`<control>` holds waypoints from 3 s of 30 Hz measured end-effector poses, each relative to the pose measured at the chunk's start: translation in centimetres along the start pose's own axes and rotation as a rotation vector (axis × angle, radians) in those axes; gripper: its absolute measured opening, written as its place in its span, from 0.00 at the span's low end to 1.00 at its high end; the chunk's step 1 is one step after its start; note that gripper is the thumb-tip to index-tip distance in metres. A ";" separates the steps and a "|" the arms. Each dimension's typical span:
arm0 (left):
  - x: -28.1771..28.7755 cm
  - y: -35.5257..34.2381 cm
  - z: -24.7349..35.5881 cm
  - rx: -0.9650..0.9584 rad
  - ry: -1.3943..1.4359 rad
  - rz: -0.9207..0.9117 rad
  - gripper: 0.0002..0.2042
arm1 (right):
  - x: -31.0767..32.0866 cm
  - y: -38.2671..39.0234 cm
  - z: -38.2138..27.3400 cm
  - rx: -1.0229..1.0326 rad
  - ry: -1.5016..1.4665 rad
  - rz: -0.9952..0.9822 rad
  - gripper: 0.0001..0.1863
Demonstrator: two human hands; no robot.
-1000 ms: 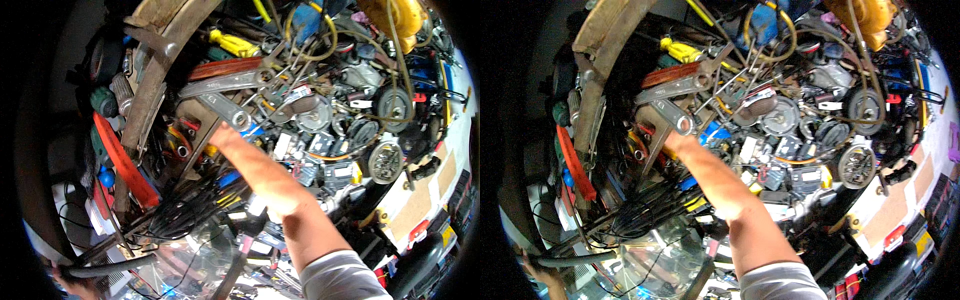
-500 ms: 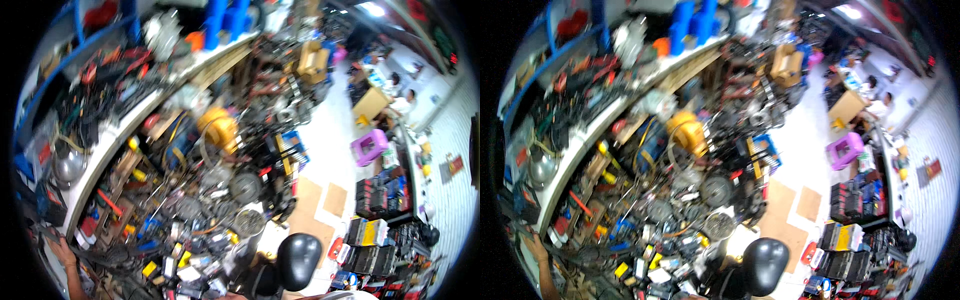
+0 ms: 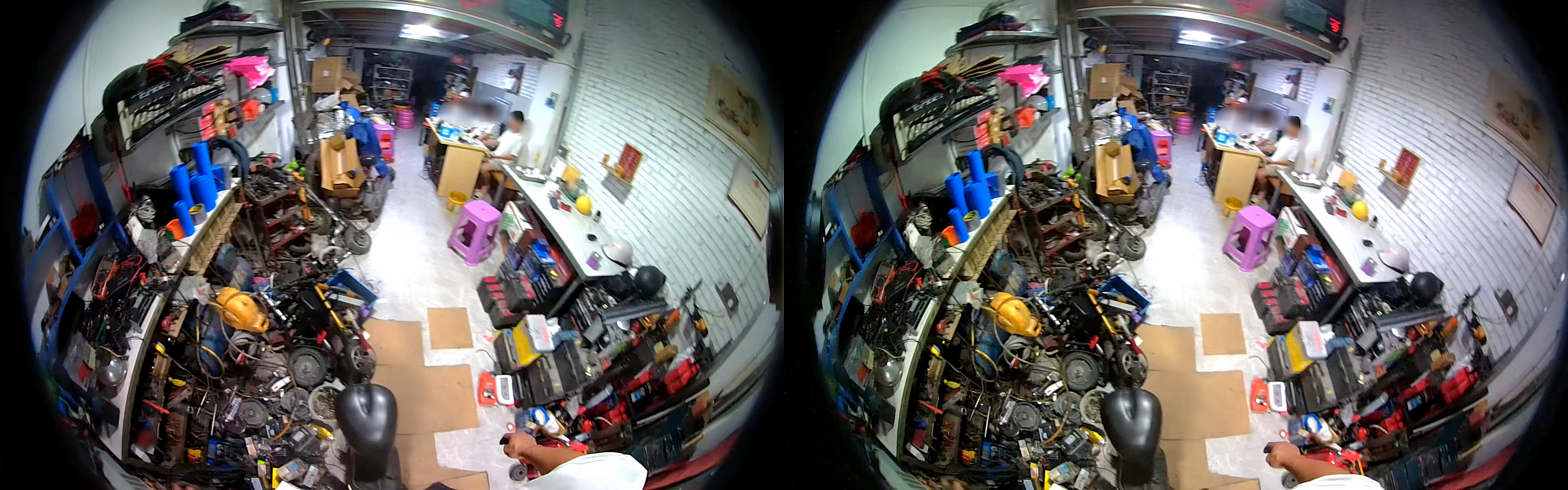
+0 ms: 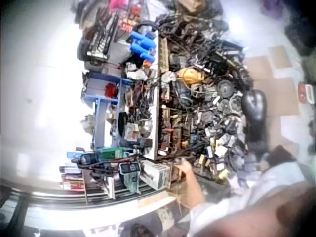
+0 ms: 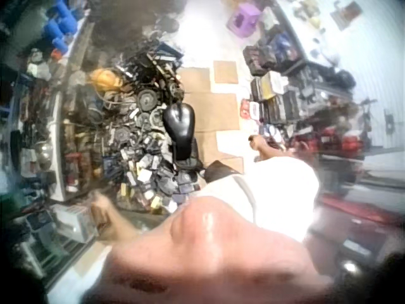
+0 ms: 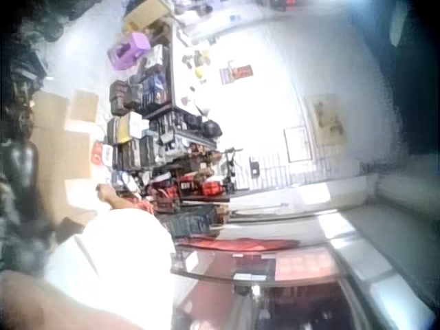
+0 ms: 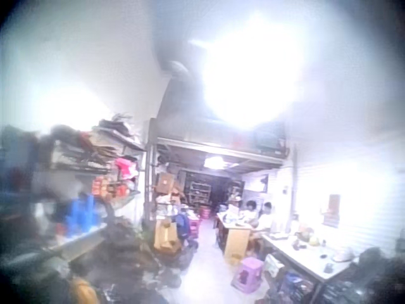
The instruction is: The person works on a scooter's handlebar assembly in a cluttered workshop. They use a wrench to tighten bolts on the handlebar clamp and manipulate the handlebar and throttle cable. The person also retrieves a tool from a shelf and briefly interacts with a bystander.
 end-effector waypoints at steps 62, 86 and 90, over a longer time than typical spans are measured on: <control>20.2 37.3 34.4 1.325 0.655 -0.916 0.41 | -10.2 1.7 16.8 0.484 0.442 -0.309 0.19; 50.6 79.7 65.0 2.515 0.280 0.309 0.22 | -5.6 -11.2 -6.0 0.278 0.151 -0.692 0.17; 51.2 87.9 72.7 2.668 0.060 0.352 0.24 | -7.1 -4.9 -16.0 0.449 0.012 -0.700 0.13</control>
Point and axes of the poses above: each hand's wrist, its own y-axis away from the middle knuckle, its own x-axis out of the back of the hand, z = x × y, the point moved 3 cm from there along -y, towards the middle knuckle, and after that the axes turned 1 degree about -z, right-handed, at the moved point
